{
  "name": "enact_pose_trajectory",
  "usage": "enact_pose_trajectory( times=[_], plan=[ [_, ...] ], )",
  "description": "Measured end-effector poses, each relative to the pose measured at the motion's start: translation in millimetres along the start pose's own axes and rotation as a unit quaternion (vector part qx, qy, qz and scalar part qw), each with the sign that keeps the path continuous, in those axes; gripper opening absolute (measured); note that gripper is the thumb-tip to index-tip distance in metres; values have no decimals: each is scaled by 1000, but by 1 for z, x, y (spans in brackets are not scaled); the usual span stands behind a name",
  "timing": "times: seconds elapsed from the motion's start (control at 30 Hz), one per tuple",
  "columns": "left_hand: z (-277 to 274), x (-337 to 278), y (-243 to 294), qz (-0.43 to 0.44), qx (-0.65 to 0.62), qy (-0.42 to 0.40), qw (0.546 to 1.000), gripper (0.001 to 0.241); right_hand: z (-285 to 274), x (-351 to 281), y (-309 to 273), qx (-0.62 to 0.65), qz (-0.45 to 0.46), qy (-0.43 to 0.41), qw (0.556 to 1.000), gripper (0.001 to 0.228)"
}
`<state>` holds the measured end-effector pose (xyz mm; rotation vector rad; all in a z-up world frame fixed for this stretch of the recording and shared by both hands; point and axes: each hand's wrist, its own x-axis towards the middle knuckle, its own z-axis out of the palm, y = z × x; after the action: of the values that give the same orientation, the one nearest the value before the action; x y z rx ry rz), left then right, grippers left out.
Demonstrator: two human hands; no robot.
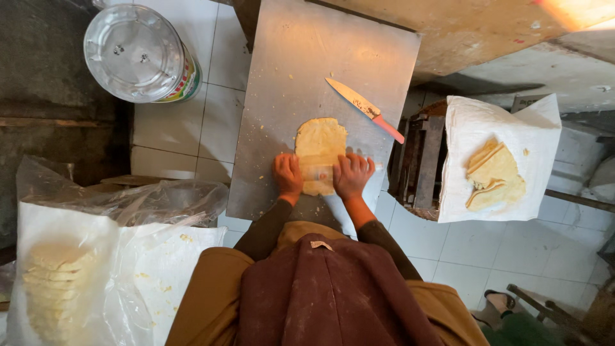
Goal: The person prepares pieces of dough by rolling them out using a glass bottle on a metal table and then folding the flattened dough into smaller portions.
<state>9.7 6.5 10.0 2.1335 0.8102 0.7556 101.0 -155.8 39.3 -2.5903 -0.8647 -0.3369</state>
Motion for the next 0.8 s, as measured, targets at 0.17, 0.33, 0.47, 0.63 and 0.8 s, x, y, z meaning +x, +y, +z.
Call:
enact_pose_trajectory(
  times=[0.17, 0.33, 0.47, 0.63, 0.8],
  plan=[
    [8, 38, -10, 7, 14, -1, 1000, 22, 4, 65, -10, 33, 17, -41, 998, 19],
    [23, 75, -21, -48, 39, -38, 997, 32, 25, 100, -3, -3, 42, -68, 997, 21],
    [37, 125, -12, -26, 82, 12, 996, 35, 65, 142, 11, -44, 87, -44, 994, 23],
    [34, 148, 3, 123, 114, 0, 986, 30, 84, 178, 17, -10, 59, 7, 998, 24],
    [40, 148, 2, 75, 140, -29, 987, 28, 74, 181, 15, 1, 38, 2, 999, 25]
  ],
)
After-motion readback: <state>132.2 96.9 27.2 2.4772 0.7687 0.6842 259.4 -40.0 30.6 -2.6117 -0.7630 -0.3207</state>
